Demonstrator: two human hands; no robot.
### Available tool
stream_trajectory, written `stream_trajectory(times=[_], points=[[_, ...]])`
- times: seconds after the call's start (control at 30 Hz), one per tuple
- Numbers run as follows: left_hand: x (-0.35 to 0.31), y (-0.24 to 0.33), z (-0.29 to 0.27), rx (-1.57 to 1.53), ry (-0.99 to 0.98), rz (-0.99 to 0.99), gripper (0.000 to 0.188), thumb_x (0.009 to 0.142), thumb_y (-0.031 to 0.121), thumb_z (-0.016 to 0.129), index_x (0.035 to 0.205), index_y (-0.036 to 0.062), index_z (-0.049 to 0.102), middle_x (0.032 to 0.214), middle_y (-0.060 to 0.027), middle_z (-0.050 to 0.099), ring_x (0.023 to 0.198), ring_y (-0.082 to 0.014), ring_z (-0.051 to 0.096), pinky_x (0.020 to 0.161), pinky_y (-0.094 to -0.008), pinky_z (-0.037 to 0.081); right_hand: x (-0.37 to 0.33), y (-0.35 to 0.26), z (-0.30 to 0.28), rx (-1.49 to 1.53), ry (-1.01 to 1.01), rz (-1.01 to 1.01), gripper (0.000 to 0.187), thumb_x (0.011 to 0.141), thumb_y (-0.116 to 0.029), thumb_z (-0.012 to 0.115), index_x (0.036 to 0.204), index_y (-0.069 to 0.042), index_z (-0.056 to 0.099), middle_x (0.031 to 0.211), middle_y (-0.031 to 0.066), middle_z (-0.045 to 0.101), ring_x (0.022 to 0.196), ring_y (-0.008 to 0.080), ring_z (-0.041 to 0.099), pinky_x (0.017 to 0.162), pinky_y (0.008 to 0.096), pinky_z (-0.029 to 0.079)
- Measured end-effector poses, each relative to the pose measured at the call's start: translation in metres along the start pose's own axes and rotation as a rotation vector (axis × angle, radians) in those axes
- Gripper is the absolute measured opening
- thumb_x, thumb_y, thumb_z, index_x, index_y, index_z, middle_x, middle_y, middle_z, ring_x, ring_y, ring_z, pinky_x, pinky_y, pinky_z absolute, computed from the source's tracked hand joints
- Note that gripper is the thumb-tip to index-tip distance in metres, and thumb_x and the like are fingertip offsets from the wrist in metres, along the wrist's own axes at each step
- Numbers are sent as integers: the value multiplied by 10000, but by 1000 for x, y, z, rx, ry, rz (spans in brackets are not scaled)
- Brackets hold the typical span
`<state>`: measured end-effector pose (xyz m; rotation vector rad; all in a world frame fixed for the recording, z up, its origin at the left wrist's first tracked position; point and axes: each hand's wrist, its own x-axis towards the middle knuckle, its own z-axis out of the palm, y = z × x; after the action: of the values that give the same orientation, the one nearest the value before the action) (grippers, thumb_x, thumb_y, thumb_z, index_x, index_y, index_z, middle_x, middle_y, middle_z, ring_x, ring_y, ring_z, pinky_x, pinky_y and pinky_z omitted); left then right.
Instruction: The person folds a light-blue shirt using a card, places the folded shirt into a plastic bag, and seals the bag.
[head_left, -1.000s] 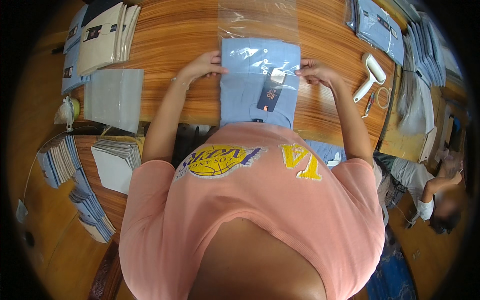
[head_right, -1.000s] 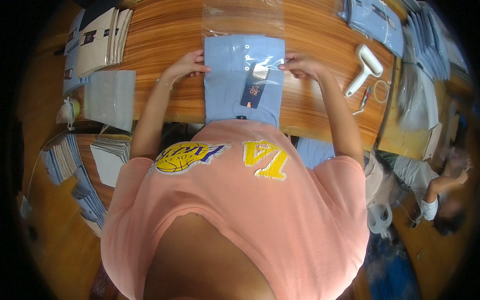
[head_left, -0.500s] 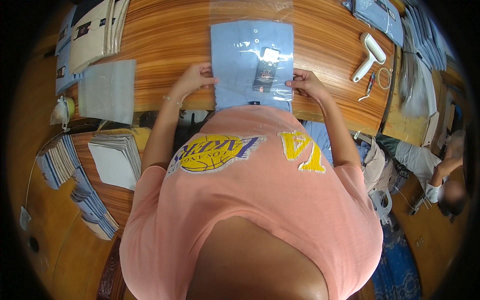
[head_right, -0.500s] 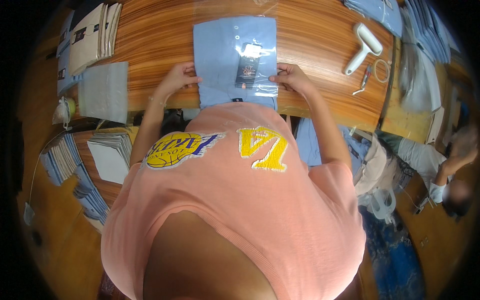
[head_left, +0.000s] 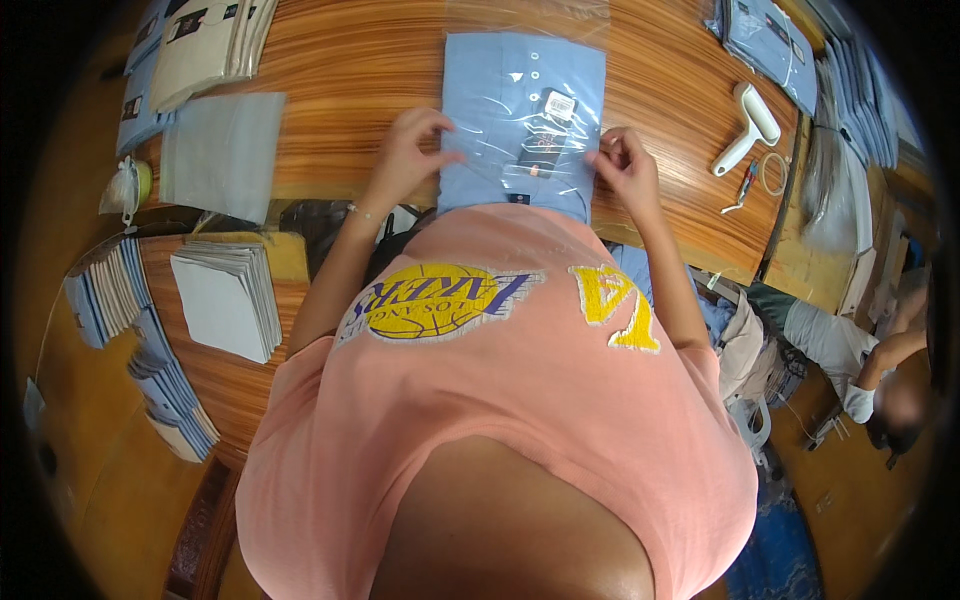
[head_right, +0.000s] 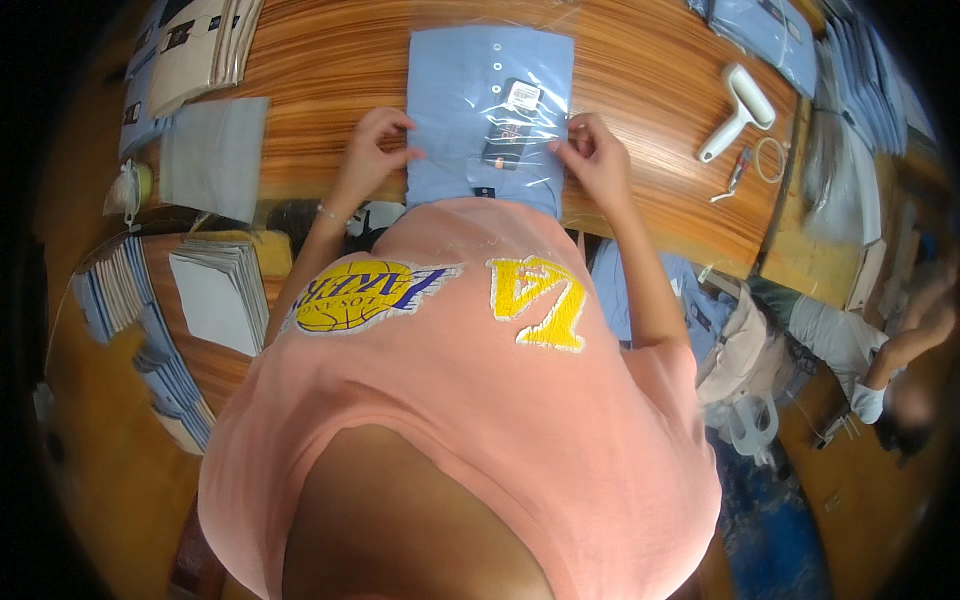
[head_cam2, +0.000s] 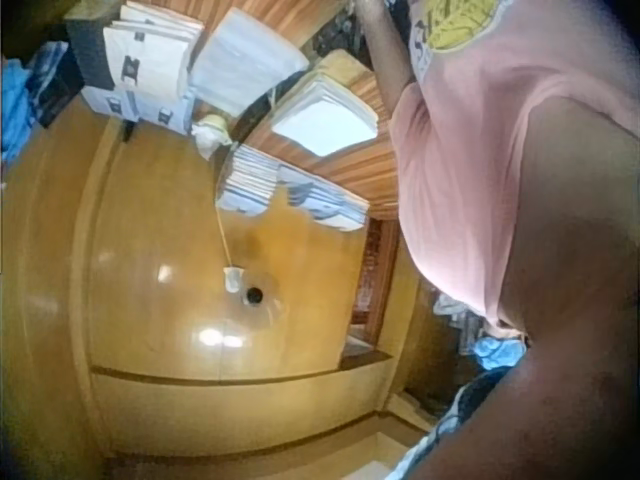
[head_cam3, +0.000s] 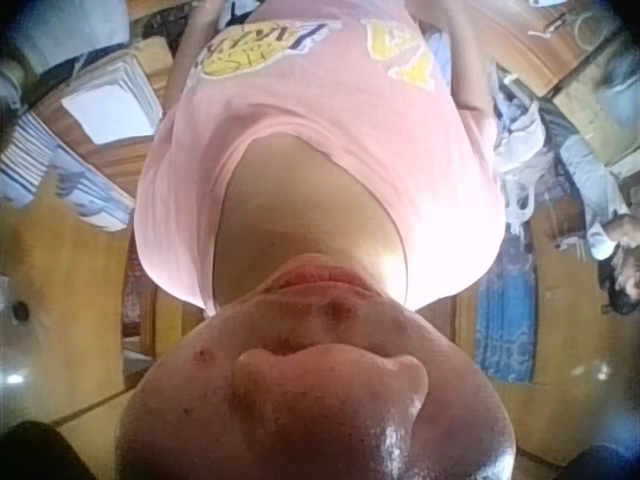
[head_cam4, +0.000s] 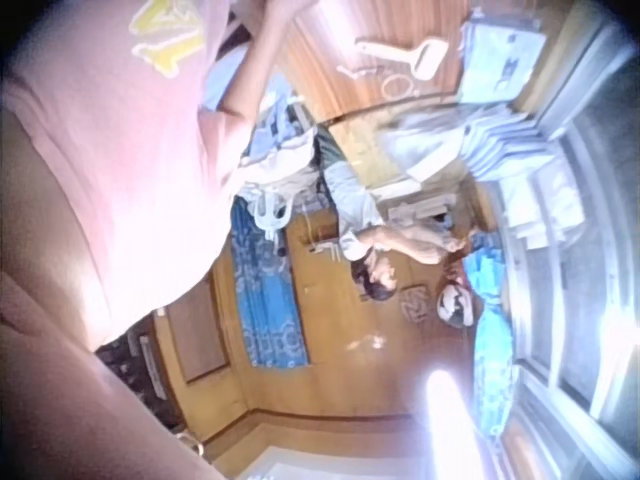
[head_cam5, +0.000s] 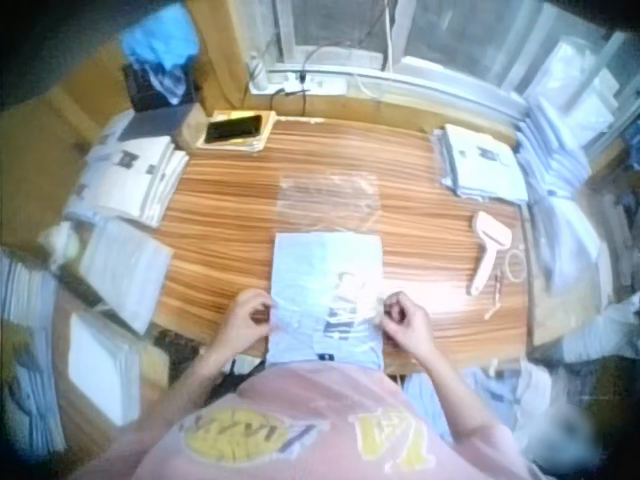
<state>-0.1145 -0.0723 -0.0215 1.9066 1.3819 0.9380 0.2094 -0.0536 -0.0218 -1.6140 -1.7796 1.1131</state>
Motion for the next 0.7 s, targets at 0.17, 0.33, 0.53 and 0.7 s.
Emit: stream_trajectory(times=[0.17, 0.33, 0.53, 0.7], points=[[3, 0, 6, 220, -200, 87, 261, 703, 232, 718, 854, 44, 616, 887, -70, 568, 899, -270, 511, 818, -343, 416, -1, -13, 0, -275, -261, -426, 248, 668, -127, 727, 856, -47, 588, 821, 109, 527, 851, 304, 492, 754, 377, 414], [11, 8, 7, 132, -187, -13, 166, 767, 186, 644, 843, 39, 631, 863, -83, 576, 900, -266, 508, 799, -347, 414, 4, -12, -1, -299, -248, -426, 80, 786, -104, 602, 822, -34, 591, 828, 105, 535, 831, 304, 492, 728, 386, 411], [-13, 1, 8, 260, -223, 84, 149, 784, 187, 616, 877, 74, 645, 845, -54, 600, 878, -238, 533, 799, -355, 419, 8, -26, -7, -391, -308, -478, 91, 817, -125, 559, 798, -42, 590, 831, 101, 542, 838, 290, 502, 722, 384, 405], [-36, 7, -4, 394, -333, 202, 169, 790, 115, 584, 942, 76, 646, 892, -37, 610, 891, -237, 551, 801, -359, 436, -2, -27, -6, -481, -387, -491, 86, 817, -126, 554, 829, -50, 593, 828, 97, 541, 843, 279, 508, 732, 378, 402]])
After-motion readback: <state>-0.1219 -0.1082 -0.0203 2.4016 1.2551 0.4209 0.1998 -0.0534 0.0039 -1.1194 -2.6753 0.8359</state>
